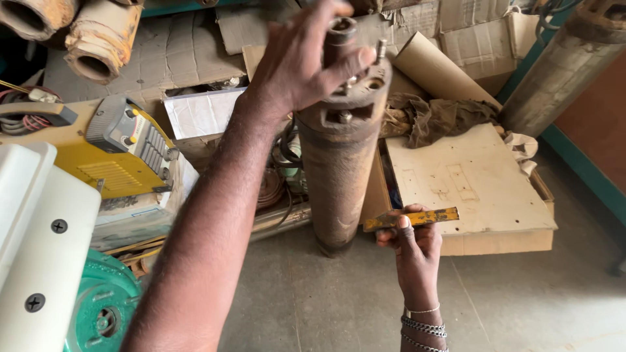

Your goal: The person uses a yellow-handled scraper to clean the top surface of a cylindrical metal part. They repeatedly scrape the top rim and interior edges while holding the part steady with the other hand.

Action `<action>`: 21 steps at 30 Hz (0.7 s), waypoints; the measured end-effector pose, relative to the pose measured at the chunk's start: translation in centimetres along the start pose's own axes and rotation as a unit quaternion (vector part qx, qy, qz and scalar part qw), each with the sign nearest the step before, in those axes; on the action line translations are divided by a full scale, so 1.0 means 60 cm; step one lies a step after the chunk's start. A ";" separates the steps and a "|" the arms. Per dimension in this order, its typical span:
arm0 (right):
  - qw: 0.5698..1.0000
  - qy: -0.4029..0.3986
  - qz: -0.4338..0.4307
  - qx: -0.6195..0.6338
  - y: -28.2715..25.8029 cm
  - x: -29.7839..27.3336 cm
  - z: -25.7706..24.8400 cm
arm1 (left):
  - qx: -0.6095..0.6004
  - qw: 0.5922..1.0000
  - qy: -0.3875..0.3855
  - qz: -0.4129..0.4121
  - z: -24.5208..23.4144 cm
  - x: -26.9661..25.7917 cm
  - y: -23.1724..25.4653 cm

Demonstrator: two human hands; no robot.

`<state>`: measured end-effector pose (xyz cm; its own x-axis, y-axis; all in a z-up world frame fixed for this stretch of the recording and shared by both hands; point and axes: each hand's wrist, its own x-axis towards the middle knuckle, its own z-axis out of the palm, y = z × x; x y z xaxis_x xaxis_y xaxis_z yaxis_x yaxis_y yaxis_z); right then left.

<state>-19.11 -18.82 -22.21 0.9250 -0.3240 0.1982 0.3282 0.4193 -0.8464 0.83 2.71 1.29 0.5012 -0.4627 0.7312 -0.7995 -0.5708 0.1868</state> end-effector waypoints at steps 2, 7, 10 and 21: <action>0.999 -0.008 0.011 0.037 0.004 0.000 0.010 | -0.046 0.997 0.005 0.069 0.001 -0.009 -0.005; 0.981 -0.016 -0.182 0.059 -0.011 -0.002 0.054 | -0.043 0.993 0.090 0.063 0.022 -0.018 -0.003; 0.940 0.031 -0.337 0.042 -0.025 0.013 0.089 | -0.077 0.993 0.086 0.022 0.030 -0.021 0.001; 0.832 0.102 -0.523 -0.155 -0.097 0.093 0.166 | -0.006 0.982 0.187 0.028 0.063 -0.012 0.005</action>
<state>-13.93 -14.64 -11.28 0.1033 -0.5253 0.8446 0.8391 -0.4099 -0.3575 1.50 0.32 -1.66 0.3013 -0.2110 0.9299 -0.8272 -0.5429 0.1448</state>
